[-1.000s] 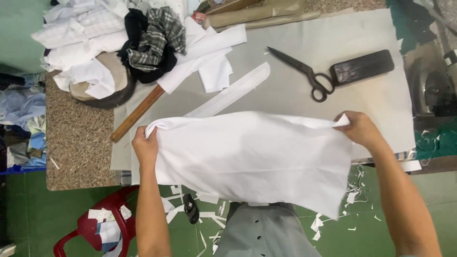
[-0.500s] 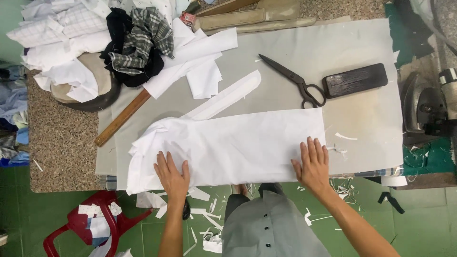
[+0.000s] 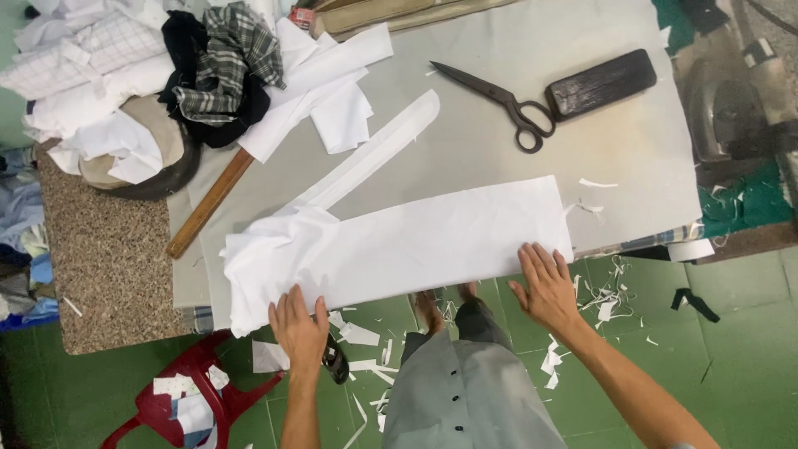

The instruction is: The person cuts a long strip of white fabric using shears, then folds and irons it on a work table. They repeat the process by cutting another strip, folding it, and ironing it flat.

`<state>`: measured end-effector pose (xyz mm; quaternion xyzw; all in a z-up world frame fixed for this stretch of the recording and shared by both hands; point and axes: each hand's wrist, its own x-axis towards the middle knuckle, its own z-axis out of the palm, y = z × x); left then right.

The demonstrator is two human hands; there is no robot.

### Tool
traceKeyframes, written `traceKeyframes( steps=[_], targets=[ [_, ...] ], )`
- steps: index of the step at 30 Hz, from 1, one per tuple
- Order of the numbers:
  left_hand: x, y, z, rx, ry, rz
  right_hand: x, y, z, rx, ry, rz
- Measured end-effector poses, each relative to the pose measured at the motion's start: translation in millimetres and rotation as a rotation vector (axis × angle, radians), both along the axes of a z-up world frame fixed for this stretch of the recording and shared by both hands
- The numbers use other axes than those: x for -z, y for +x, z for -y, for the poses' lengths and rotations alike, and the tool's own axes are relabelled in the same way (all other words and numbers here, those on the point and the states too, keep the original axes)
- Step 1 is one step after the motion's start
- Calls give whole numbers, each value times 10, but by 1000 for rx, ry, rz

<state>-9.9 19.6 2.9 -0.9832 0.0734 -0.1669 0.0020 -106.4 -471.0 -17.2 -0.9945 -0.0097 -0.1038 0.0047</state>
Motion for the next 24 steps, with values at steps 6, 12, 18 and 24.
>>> traceKeyframes(
  steps=[6, 12, 18, 24],
  targets=[
    [-134, 385, 926, 165, -259, -498, -9, 581, 420, -53, 211, 83],
    [-38, 384, 1069, 118, -114, -449, 72, 87, 2352, 491, -158, 226],
    [112, 780, 2842, 199, -174, -377, -766, 578, 3257, 316, -219, 322],
    [40, 1657, 5053, 472, -280, -432, -496, 922, 3907, 254, -311, 253]
  ],
)
